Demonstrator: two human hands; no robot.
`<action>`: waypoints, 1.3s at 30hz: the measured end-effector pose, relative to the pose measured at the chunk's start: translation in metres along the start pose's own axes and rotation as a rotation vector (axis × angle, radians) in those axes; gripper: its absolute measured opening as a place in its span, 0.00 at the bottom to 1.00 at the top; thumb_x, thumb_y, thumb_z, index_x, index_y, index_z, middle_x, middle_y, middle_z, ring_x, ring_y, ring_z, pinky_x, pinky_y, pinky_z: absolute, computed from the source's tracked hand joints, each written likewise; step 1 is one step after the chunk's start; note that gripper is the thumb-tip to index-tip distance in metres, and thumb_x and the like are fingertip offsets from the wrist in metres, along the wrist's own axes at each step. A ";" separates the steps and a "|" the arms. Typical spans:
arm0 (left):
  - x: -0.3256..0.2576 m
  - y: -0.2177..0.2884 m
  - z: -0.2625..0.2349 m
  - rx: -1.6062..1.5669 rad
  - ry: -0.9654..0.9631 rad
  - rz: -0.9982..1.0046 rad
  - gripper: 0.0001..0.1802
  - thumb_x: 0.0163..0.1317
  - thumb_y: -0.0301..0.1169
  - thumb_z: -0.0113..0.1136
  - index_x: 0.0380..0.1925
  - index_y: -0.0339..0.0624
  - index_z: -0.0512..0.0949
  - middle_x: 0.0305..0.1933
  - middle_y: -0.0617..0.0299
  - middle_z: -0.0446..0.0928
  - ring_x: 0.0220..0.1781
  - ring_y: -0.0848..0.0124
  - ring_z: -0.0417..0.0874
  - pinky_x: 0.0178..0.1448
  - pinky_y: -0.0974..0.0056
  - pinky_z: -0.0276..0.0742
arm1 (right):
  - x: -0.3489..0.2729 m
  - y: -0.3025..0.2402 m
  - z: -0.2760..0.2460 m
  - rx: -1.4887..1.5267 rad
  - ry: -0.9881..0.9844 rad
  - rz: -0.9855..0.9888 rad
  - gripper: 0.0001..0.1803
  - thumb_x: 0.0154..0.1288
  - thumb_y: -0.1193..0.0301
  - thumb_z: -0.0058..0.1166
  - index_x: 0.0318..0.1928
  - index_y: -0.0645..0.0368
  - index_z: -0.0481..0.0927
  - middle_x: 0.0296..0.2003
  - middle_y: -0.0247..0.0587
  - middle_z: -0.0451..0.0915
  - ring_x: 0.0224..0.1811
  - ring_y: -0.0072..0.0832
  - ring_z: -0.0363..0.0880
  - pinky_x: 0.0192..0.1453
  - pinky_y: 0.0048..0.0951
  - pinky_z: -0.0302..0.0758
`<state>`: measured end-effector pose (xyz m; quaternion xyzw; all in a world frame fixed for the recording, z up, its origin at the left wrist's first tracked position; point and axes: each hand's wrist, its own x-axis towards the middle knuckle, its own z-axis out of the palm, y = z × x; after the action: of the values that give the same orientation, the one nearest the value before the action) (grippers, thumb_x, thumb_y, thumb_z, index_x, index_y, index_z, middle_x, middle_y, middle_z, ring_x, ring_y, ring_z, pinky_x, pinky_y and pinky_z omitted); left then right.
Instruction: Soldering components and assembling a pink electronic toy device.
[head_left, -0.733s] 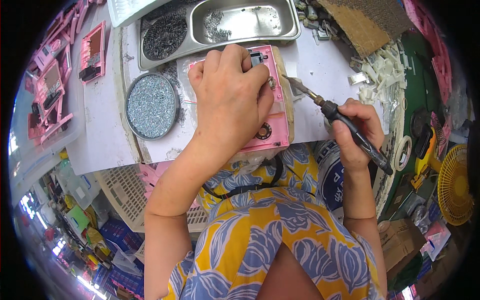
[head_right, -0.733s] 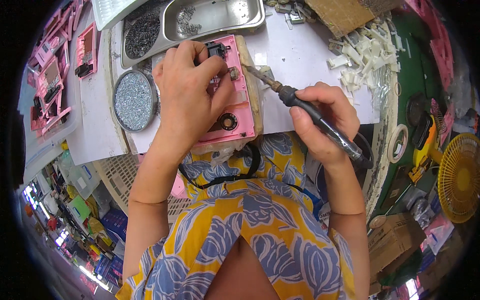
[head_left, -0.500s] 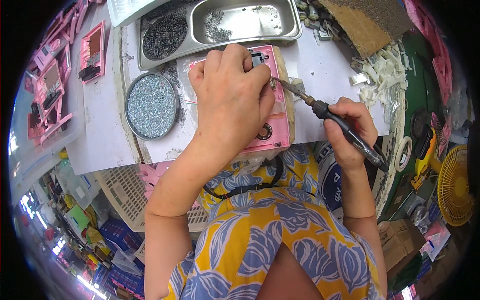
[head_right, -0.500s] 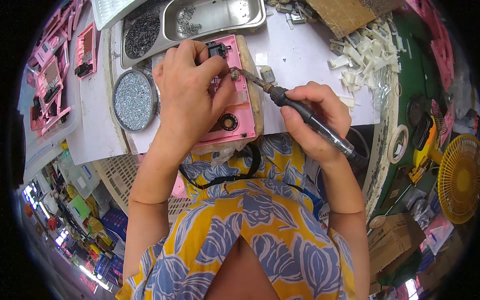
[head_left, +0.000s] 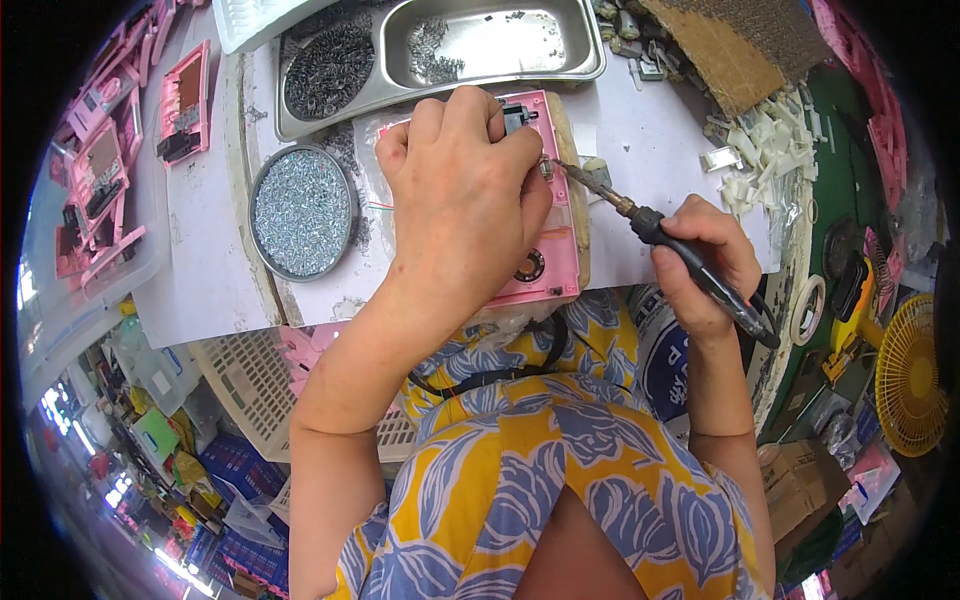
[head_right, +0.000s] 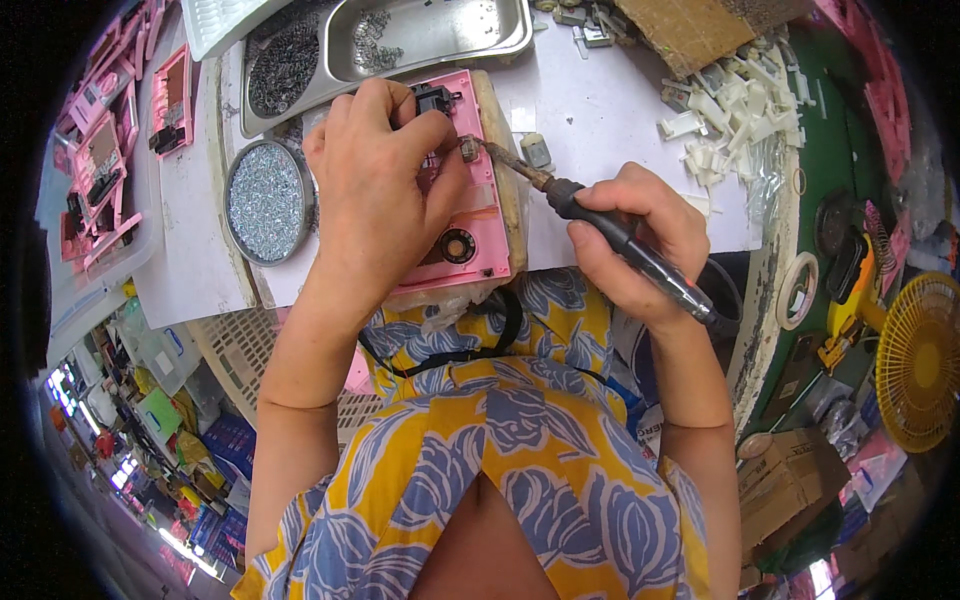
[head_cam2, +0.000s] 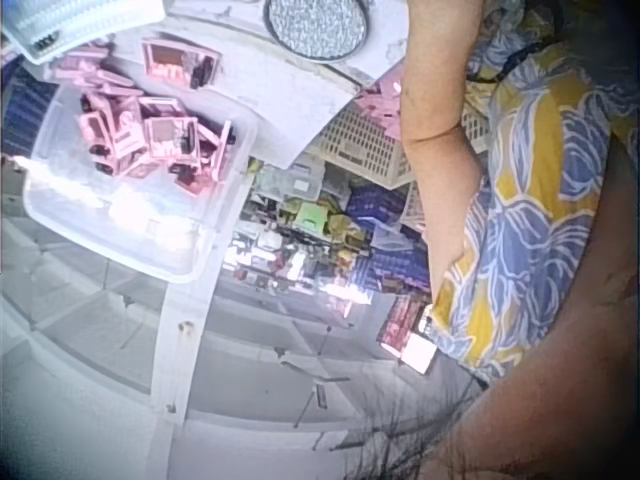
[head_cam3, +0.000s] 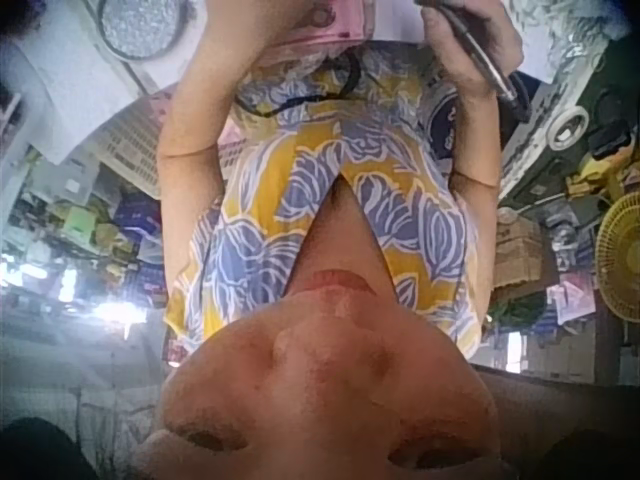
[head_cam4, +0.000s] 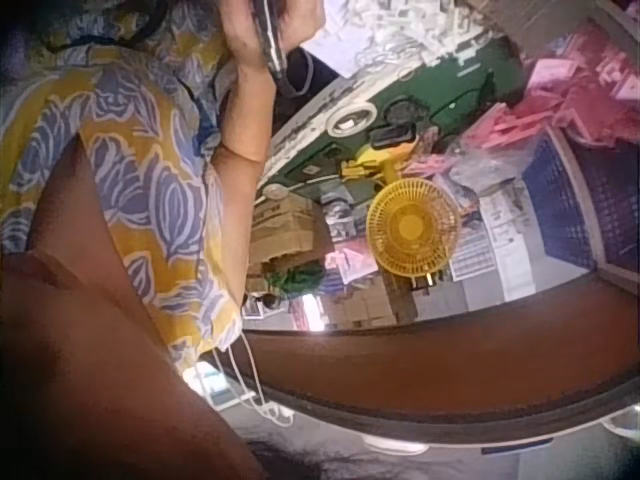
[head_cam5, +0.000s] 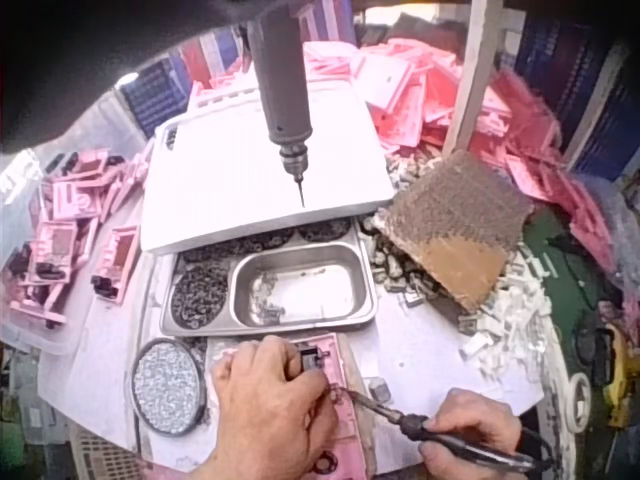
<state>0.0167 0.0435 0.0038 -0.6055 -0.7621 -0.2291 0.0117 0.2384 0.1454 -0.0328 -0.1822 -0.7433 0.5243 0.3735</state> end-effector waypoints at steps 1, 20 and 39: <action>0.000 0.000 0.000 0.009 0.002 -0.001 0.07 0.49 0.33 0.69 0.29 0.48 0.84 0.39 0.61 0.70 0.46 0.59 0.72 0.53 0.52 0.61 | 0.000 -0.001 -0.001 0.013 0.015 0.004 0.14 0.58 0.78 0.67 0.45 0.65 0.81 0.28 0.36 0.78 0.26 0.21 0.69 0.31 0.22 0.63; 0.002 0.000 -0.003 0.026 -0.007 0.015 0.07 0.50 0.34 0.69 0.29 0.47 0.83 0.39 0.60 0.70 0.46 0.59 0.74 0.54 0.52 0.62 | -0.001 -0.007 -0.011 -0.010 0.069 0.039 0.15 0.59 0.78 0.67 0.46 0.65 0.80 0.31 0.38 0.78 0.29 0.19 0.70 0.33 0.22 0.64; -0.039 -0.070 -0.057 0.097 -0.242 0.084 0.15 0.54 0.34 0.73 0.36 0.41 0.78 0.46 0.59 0.76 0.51 0.57 0.77 0.61 0.51 0.66 | 0.002 -0.012 -0.017 -0.039 0.153 0.046 0.14 0.60 0.79 0.65 0.47 0.66 0.79 0.34 0.38 0.76 0.34 0.22 0.71 0.40 0.22 0.66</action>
<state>-0.0529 -0.0244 0.0198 -0.6586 -0.7422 -0.1164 -0.0415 0.2510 0.1525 -0.0179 -0.2458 -0.7181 0.5028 0.4136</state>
